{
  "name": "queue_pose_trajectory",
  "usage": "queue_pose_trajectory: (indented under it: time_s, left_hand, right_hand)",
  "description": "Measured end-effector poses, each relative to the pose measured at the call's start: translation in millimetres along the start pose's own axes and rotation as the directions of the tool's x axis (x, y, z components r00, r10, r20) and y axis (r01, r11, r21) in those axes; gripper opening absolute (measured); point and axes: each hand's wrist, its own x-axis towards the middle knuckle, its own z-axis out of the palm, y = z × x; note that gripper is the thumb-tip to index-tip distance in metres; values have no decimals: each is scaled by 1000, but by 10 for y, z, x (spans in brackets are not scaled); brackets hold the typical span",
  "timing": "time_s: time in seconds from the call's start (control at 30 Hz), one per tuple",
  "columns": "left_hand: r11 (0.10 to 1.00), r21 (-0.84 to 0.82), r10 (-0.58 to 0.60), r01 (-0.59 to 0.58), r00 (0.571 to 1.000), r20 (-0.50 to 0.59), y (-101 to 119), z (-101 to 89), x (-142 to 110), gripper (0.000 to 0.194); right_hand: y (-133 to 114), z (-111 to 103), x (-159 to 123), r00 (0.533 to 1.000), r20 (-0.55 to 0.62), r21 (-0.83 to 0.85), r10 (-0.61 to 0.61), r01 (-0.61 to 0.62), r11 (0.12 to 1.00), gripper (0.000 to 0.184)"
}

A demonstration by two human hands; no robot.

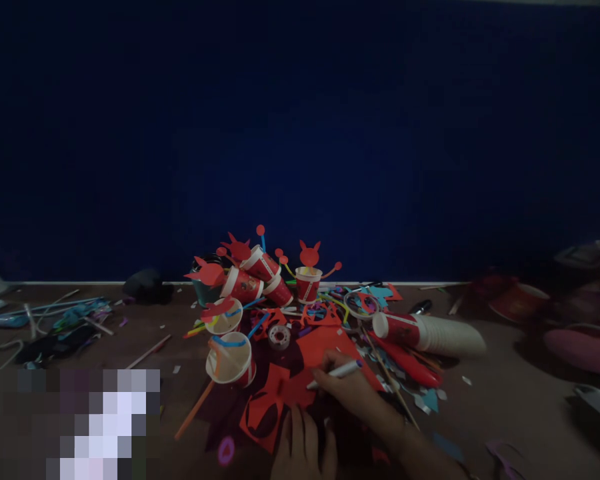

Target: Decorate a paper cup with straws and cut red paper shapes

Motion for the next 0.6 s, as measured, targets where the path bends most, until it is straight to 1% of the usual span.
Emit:
queue_pose_trajectory:
  time_s: [0.17, 0.33, 0.43, 0.53, 0.6]
  left_hand:
    - [1000, -8, 4, -3, 1000, 11, -11, -23, 22, 22]
    - [1000, -3, 12, -12, 1000, -18, -9, -19, 21, 22]
    - [1000, 3, 6, -6, 1000, -2, -5, -15, 16, 22]
    - [1000, 8, 2, -2, 1000, 17, -6, -23, 15, 24]
    - [1000, 3, 6, -6, 1000, 22, -8, -31, 17, 25]
  right_hand:
    - [40, 13, 0, 998, -46, -81, -47, 44, 996, 19]
    - [105, 0, 11, 998, -18, -75, -52, 50, 996, 18]
    - [103, -5, 9, 998, -26, -132, -64, 61, 989, 17]
    - [80, -1, 5, 993, -69, -209, -99, 83, 974, 17]
    - [55, 5, 1, 991, -74, -216, -116, 97, 972, 18]
